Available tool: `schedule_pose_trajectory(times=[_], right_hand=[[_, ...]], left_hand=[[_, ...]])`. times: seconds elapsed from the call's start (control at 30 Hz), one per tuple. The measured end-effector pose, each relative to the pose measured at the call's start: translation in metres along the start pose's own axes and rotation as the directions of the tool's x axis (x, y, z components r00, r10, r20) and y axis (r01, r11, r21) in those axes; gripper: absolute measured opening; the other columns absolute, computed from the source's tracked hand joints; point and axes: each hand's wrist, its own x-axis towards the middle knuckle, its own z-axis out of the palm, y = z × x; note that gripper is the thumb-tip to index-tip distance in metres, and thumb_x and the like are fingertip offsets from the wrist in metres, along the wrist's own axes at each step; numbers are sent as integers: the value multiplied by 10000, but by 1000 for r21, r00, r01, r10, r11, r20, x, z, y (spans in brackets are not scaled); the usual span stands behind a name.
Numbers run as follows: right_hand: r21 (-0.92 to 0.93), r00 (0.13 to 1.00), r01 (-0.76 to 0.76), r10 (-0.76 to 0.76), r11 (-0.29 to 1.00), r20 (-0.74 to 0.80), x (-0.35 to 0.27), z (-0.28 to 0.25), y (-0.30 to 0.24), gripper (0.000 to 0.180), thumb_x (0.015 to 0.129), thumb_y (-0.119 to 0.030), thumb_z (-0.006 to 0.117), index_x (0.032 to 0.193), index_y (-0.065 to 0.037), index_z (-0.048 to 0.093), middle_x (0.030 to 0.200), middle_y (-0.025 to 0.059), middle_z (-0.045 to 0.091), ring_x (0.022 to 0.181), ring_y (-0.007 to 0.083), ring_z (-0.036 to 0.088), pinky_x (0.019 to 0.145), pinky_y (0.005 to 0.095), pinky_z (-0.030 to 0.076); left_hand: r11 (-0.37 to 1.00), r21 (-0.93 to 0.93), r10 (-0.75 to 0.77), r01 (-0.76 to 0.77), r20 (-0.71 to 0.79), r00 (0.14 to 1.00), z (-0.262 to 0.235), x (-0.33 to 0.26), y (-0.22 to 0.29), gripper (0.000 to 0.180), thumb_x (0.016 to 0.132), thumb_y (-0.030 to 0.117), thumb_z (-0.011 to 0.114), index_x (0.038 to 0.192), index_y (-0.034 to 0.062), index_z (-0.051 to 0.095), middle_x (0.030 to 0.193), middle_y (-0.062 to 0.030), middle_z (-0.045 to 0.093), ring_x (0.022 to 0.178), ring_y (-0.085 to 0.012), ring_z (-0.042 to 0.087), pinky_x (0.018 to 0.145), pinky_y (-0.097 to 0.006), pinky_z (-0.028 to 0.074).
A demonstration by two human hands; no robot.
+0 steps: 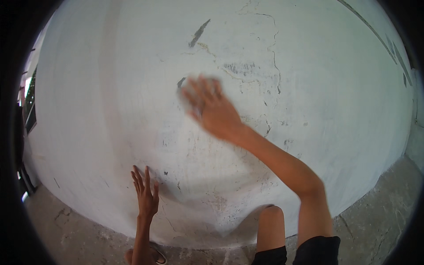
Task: Sand the surface of a wall using a piece of sandpaper.
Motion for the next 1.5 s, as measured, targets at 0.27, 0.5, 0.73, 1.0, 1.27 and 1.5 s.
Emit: schedule_pose_trajectory(times=[0.27, 0.5, 0.73, 1.0, 1.27, 1.5], right_hand=[[-24, 969, 184, -177, 983, 174, -36, 14, -59, 668, 1067, -414, 395, 1601, -47, 231, 1675, 188, 170, 1535, 428, 152, 1229, 609, 138], [106, 994, 17, -28, 994, 103, -41, 0, -19, 618, 1069, -398, 412, 1600, -116, 270, 1662, 190, 172, 1528, 417, 170, 1245, 568, 131], [-22, 953, -301, 301, 953, 26, -33, 3, -34, 630, 1086, -428, 361, 1616, -114, 232, 1690, 178, 99, 1541, 419, 121, 1244, 570, 118], [36, 990, -14, 9, 999, 138, -84, -6, -14, 624, 1075, -414, 413, 1602, -107, 278, 1680, 190, 139, 1526, 440, 168, 1221, 576, 207], [-42, 965, -261, 261, 964, -23, -43, -5, -3, 631, 1073, -427, 407, 1600, -102, 282, 1677, 214, 112, 1525, 471, 123, 1228, 597, 151], [99, 982, 120, -133, 988, 137, -68, -7, 2, 625, 1069, -453, 407, 1604, -155, 283, 1677, 211, 119, 1525, 464, 140, 1233, 565, 185]], left_hand=[[1000, 19, -3, 3, 13, 1000, -1, -1, 4, 617, 1080, 348, 447, 1632, 241, 193, 1700, -156, -62, 1551, -431, -37, 1203, -655, 161], [1000, 1, 2, -2, 8, 1000, -5, 0, 2, 633, 1071, 326, 476, 1632, 242, 196, 1701, -160, -53, 1552, -430, -33, 1201, -655, 165], [1000, -17, 15, -15, -27, 1000, 1, 0, 0, 627, 1056, 311, 504, 1621, 225, 246, 1694, -197, -29, 1545, -460, -24, 1197, -659, 160], [1000, -18, 19, -19, -1, 1000, -3, 0, 6, 640, 1055, 300, 508, 1625, 226, 227, 1695, -194, -16, 1544, -463, -10, 1194, -668, 163], [1000, -2, 11, -11, -13, 1000, 0, -2, 3, 650, 1058, 321, 501, 1630, 229, 206, 1695, -188, -30, 1543, -462, -12, 1194, -667, 172], [1000, 4, 16, -16, 1, 1000, 2, -1, 3, 645, 1062, 324, 490, 1631, 229, 201, 1695, -187, -35, 1543, -462, -14, 1194, -667, 173]])
